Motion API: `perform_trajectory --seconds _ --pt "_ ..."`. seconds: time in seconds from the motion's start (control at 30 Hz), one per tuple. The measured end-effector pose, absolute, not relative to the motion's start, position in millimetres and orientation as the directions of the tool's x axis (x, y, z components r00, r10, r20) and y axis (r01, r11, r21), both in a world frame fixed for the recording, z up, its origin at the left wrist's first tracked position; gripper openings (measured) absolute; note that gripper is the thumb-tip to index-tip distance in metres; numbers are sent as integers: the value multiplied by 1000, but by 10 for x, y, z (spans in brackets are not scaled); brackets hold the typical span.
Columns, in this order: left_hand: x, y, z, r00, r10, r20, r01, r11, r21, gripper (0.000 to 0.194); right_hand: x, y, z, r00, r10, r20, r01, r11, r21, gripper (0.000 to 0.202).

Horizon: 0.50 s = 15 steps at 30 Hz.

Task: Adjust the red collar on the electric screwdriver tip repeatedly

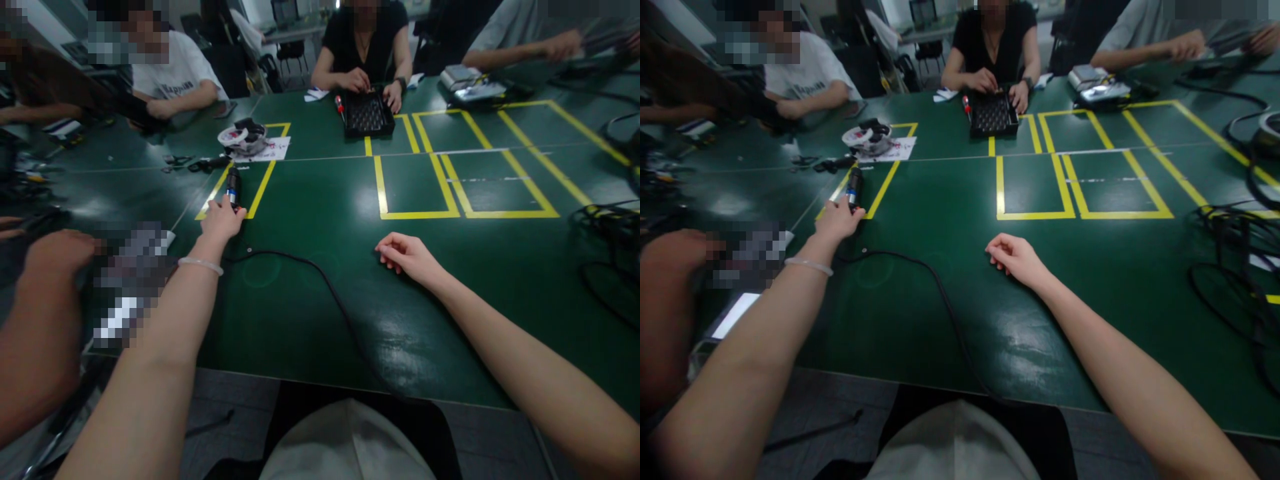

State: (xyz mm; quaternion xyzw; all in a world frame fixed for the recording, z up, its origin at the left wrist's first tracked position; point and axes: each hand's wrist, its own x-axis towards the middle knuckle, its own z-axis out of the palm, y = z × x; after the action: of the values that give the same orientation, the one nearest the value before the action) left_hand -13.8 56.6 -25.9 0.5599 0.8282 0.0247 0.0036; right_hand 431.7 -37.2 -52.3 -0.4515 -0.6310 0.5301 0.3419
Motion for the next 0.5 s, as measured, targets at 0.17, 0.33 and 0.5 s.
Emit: perform_trajectory --seconds 0.17,0.33,0.5 --pt "-87 539 -315 -349 934 74 937 349 12 80 4311 -373 -514 -363 931 -51 217 32 -976 26" --pt "-80 517 -296 -333 941 60 943 334 -5 90 4307 -369 -521 -364 930 -55 218 28 -976 26" --pt "-20 490 -275 -358 929 90 933 360 0 80 4311 -373 -527 -372 927 -52 216 32 -976 25"
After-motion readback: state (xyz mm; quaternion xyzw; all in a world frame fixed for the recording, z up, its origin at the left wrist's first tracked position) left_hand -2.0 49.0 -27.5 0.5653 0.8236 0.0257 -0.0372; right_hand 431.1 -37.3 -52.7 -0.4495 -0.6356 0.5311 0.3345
